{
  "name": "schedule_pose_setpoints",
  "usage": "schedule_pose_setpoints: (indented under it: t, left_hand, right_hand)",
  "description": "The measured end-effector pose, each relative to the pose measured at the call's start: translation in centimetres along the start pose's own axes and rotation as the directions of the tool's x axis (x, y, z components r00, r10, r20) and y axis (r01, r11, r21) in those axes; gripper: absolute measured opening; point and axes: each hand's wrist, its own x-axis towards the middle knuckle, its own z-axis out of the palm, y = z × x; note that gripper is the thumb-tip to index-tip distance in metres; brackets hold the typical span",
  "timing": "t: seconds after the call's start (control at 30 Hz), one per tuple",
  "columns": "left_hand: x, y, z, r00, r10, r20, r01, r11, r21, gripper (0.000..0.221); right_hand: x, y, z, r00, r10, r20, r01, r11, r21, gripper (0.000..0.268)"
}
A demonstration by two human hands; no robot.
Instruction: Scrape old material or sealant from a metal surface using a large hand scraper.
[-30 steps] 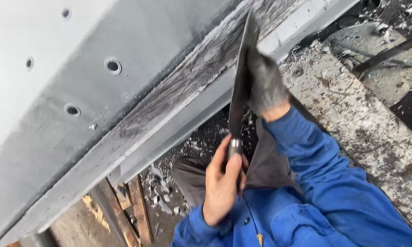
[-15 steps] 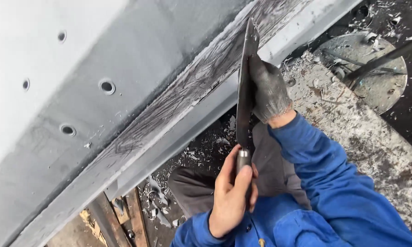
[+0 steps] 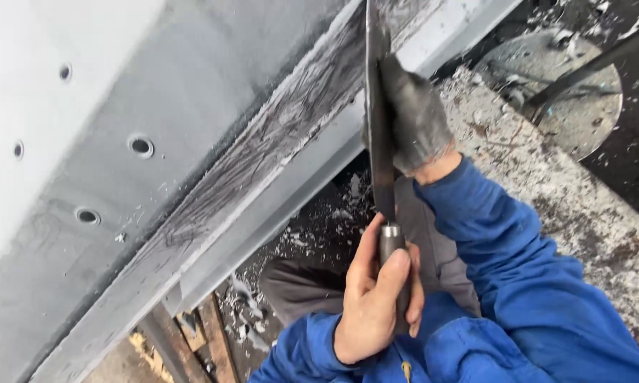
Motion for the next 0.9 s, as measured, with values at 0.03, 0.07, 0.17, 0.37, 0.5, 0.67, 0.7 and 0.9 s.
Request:
schedule_pose_setpoints:
  t: [0.03, 0.07, 0.17, 0.37, 0.5, 0.67, 0.7, 0.9]
  left_hand:
    - [-0.8, -0.2, 0.1, 0.998, -0.047, -0.051, 0.047, 0.999, 0.002, 0.069]
    - [0.6, -0.8, 0.3, 0.998, -0.043, -0.044, 0.043, 0.999, -0.001, 0.069]
    - [0.6, -2.2, -0.1, 0.999, 0.033, -0.013, -0.031, 0.991, 0.131, 0.069]
    - [2.7, 2.9, -1.1, 0.998, 0.061, -0.003, -0.057, 0.948, 0.312, 0.066]
    - [2.3, 3.3, 0.9, 0.999, 0.017, 0.038, -0.022, 0.988, 0.152, 0.064]
    - [4.0, 4.1, 1.1, 1.000, 0.004, 0.019, -0.007, 0.985, 0.173, 0.062]
    - [4.0, 3.8, 1.8, 1.000, -0.001, 0.030, -0.003, 0.990, 0.141, 0.063]
    - [6.9, 3.6, 1.8, 0.995, 0.009, 0.101, -0.019, 0.994, 0.104, 0.062]
  right_hand:
    - [-0.2, 0.5, 0.6, 0.989, 0.053, -0.137, -0.059, 0.997, -0.044, 0.037]
    - [0.4, -0.5, 0.6, 0.990, 0.047, -0.135, -0.054, 0.997, -0.051, 0.037]
    - [-0.6, 0.4, 0.5, 0.998, 0.049, -0.049, -0.049, 0.999, 0.014, 0.046]
    - [3.0, 2.6, -2.8, 0.986, -0.169, -0.004, 0.167, 0.975, 0.146, 0.043]
    - [3.4, 0.8, -2.1, 0.994, -0.112, 0.016, 0.107, 0.978, 0.181, 0.045]
    - [5.8, 3.2, -8.2, 0.992, -0.082, -0.092, 0.107, 0.945, 0.308, 0.034]
    - [5.5, 1.4, -7.0, 0.989, -0.140, -0.038, 0.145, 0.975, 0.170, 0.038]
    - [3.5, 0.5, -5.8, 0.671, -0.684, 0.285, 0.573, 0.235, -0.785, 0.051]
